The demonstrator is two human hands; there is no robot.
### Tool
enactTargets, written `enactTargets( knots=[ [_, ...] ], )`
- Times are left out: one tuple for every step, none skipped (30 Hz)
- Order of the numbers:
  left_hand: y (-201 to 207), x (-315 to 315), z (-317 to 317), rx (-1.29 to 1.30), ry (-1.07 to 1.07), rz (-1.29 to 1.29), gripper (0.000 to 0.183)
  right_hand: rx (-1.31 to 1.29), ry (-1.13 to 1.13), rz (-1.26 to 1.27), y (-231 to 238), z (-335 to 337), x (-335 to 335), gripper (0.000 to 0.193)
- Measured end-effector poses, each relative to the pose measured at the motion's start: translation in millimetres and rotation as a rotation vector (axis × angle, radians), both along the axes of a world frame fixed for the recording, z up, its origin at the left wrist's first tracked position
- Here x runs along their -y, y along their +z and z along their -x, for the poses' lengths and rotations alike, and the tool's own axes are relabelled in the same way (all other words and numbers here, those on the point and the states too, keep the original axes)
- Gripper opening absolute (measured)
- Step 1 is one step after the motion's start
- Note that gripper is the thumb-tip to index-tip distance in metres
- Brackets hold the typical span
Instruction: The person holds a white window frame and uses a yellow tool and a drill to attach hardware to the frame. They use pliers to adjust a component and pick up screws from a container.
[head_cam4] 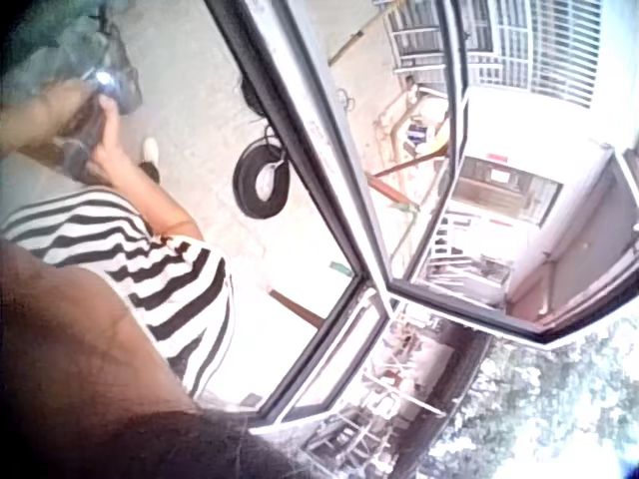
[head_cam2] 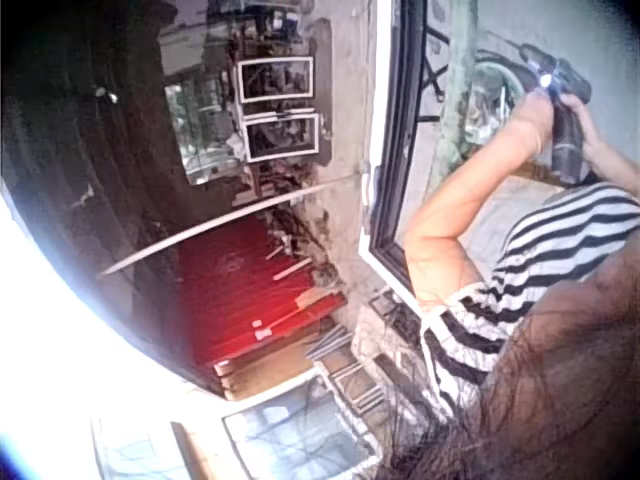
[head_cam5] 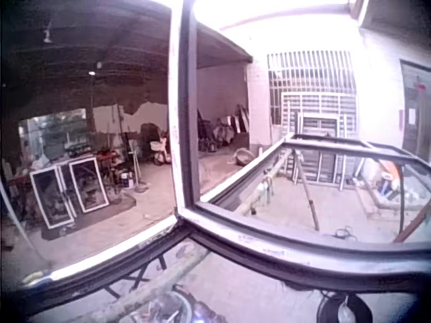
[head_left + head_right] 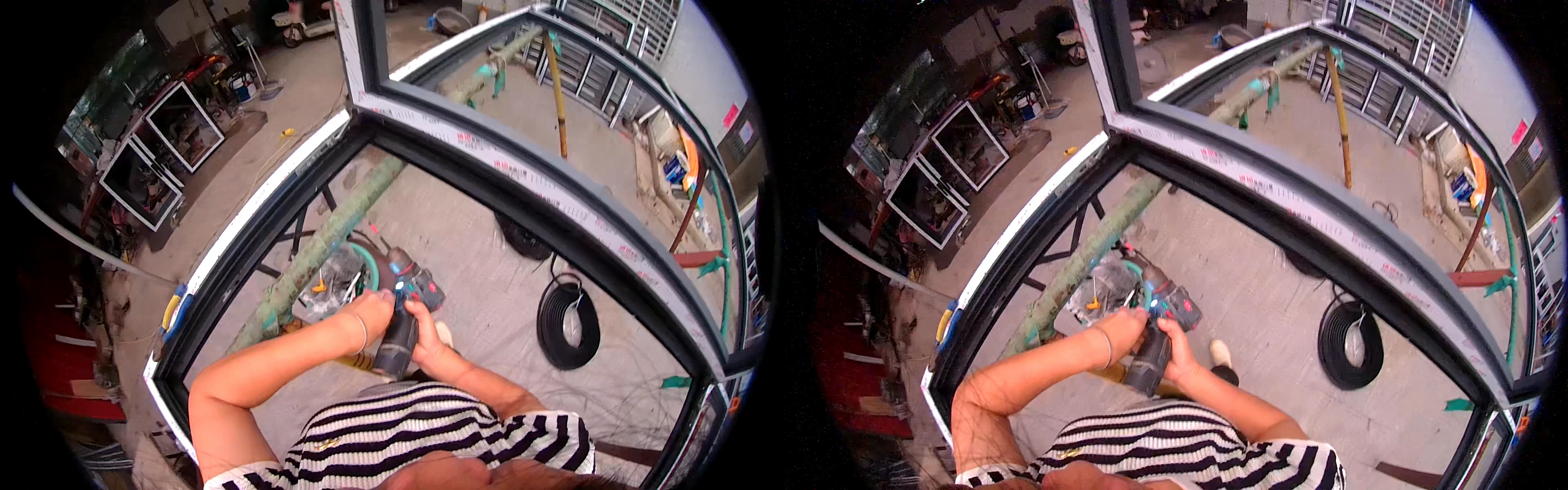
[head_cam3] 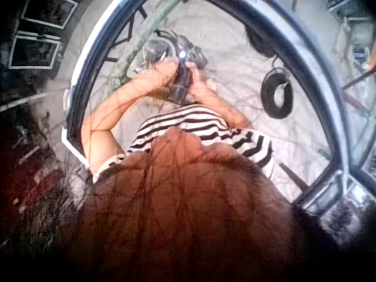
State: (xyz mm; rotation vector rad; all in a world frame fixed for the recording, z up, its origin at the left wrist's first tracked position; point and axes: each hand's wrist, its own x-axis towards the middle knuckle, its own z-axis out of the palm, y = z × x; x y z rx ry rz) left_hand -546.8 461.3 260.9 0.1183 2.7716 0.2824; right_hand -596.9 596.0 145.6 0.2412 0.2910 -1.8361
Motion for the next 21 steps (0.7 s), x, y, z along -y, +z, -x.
enactTargets(
  knots=[
    [6.1, -4.8, 1.2, 0.048, -0.002, 0.030, 0.030, 0.046, 0.031, 0.029, 0.1, 1.7, 1.0, 0.047],
    [15.5, -11.0, 1.0, 0.096, -0.003, 0.061, 0.030, 0.017, 0.003, -0.091, 2.5, -7.5, 0.0, 0.051],
    [23.0, -15.9, 3.4, 0.131, -0.005, 0.091, 0.029, 0.041, 0.015, -0.065, 4.1, -6.3, -0.9, 0.052],
    [23.2, -17.7, 4.2, 0.106, -0.011, 0.118, 0.029, 0.064, 0.027, -0.040, 5.4, -4.6, -1.3, 0.052],
    [24.9, -18.8, 4.2, 0.093, 0.013, 0.108, 0.028, 0.088, 0.040, -0.015, 6.6, -2.7, -1.3, 0.052],
    [25.3, -20.5, 4.2, 0.084, 0.029, 0.093, 0.028, 0.079, 0.039, -0.011, 4.3, -1.1, -1.3, 0.052],
    [26.6, -21.4, 5.0, 0.074, 0.044, 0.078, 0.027, 0.070, 0.037, -0.007, 0.6, 1.2, 1.3, 0.051],
    [31.5, -21.7, 5.8, 0.043, 0.090, 0.027, 0.027, 0.061, 0.034, -0.003, -2.2, 4.6, 3.5, 0.050],
    [36.0, -22.1, 3.1, 0.027, 0.134, -0.024, 0.026, 0.120, 0.049, 0.119, -6.8, 4.9, 3.1, 0.047],
    [37.7, -20.6, 1.6, 0.012, 0.177, -0.075, 0.027, 0.176, 0.059, 0.242, -10.1, 7.4, 3.0, 0.044],
    [33.2, -15.3, 0.7, -0.074, 0.179, -0.109, 0.029, 0.230, 0.064, 0.367, -12.2, 11.0, 4.0, 0.041],
    [31.6, -10.6, -1.2, -0.132, 0.205, -0.162, 0.028, 0.209, -0.010, 0.166, 6.2, 9.3, 9.2, 0.039],
    [35.1, -9.4, -0.9, -0.189, 0.228, -0.213, 0.028, 0.101, -0.032, 0.170, 0.1, 11.9, 13.3, 0.035],
    [45.2, -11.9, 1.8, -0.122, 0.271, -0.337, 0.045, 0.086, -0.067, 0.101, -2.6, 11.9, 16.8, 0.034],
    [41.2, -17.7, 1.5, -0.137, 0.268, -0.284, 0.054, 0.072, -0.085, 0.028, -3.3, 10.1, 19.3, 0.033],
    [35.7, -24.8, -2.7, -0.152, 0.262, -0.232, 0.062, 0.046, -0.115, -0.027, -6.0, 7.7, 20.1, 0.031],
    [30.0, -31.1, -6.8, -0.168, 0.253, -0.179, 0.071, 0.037, -0.142, -0.073, -5.7, 4.6, 21.8, 0.028],
    [20.5, -35.7, -12.6, -0.095, 0.298, -0.184, 0.091, -0.079, -0.215, -0.150, -1.2, -2.6, 28.0, 0.027],
    [8.9, -38.3, -13.8, -0.125, 0.318, -0.191, 0.096, -0.208, -0.300, -0.235, 5.7, -4.0, 30.4, 0.027],
    [-1.5, -39.1, -12.0, -0.157, 0.375, -0.176, 0.096, -0.266, -0.188, -0.265, 11.6, -1.2, 24.8, 0.033],
    [-6.4, -40.3, -10.7, -0.193, 0.434, -0.157, 0.096, -0.385, -0.157, -0.274, 12.3, 4.8, 22.4, 0.035]
  ],
)
